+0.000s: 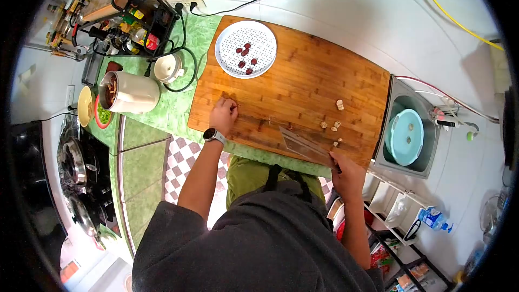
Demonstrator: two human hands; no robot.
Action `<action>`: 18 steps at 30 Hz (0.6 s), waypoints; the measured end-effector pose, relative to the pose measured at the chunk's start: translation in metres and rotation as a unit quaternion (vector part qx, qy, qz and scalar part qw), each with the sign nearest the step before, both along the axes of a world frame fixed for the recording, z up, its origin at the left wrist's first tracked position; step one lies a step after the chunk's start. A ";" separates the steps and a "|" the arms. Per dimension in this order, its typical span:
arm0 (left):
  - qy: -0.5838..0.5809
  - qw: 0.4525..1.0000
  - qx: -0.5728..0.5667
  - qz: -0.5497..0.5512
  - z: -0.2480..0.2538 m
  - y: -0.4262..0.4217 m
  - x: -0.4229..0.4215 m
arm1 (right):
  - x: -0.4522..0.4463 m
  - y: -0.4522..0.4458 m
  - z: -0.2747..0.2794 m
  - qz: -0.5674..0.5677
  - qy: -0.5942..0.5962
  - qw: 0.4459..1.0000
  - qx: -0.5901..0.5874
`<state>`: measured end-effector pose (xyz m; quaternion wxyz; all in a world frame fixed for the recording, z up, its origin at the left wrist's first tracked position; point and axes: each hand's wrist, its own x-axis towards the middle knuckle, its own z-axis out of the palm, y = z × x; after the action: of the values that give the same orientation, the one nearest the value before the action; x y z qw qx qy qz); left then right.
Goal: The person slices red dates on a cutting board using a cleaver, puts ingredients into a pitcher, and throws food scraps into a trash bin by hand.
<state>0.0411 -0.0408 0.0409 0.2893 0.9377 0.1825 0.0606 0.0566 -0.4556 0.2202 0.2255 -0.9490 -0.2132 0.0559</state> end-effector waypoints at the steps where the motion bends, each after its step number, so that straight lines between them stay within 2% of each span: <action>1: -0.004 1.000 0.014 -0.008 0.000 0.000 0.000 | -0.001 -0.001 0.000 -0.006 0.011 1.000 -0.010; 3: -0.007 0.999 0.029 -0.020 -0.005 0.001 -0.001 | -0.003 -0.003 -0.002 -0.015 0.024 0.999 -0.017; 5: -0.019 0.999 -0.038 -0.004 -0.014 0.003 -0.001 | -0.004 -0.006 -0.004 -0.005 0.003 1.000 0.000; 9: -0.039 0.999 -0.023 -0.025 -0.002 -0.001 -0.005 | -0.005 -0.010 -0.007 -0.007 -0.001 1.000 0.018; 12: -0.013 1.000 -0.007 -0.013 0.000 -0.002 -0.007 | -0.005 -0.010 -0.003 -0.008 0.002 1.000 0.013; 14: 0.010 0.998 -0.063 0.024 0.006 -0.006 -0.005 | -0.005 -0.009 0.000 -0.015 0.016 1.000 -0.004; 18: -0.025 0.998 -0.045 0.036 -0.001 -0.007 -0.005 | -0.003 -0.009 -0.001 0.000 -0.005 1.000 -0.003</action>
<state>0.0363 -0.0477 0.0402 0.3336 0.9146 0.2118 0.0857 0.0537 -0.4648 0.2192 0.2216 -0.9498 -0.2146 0.0518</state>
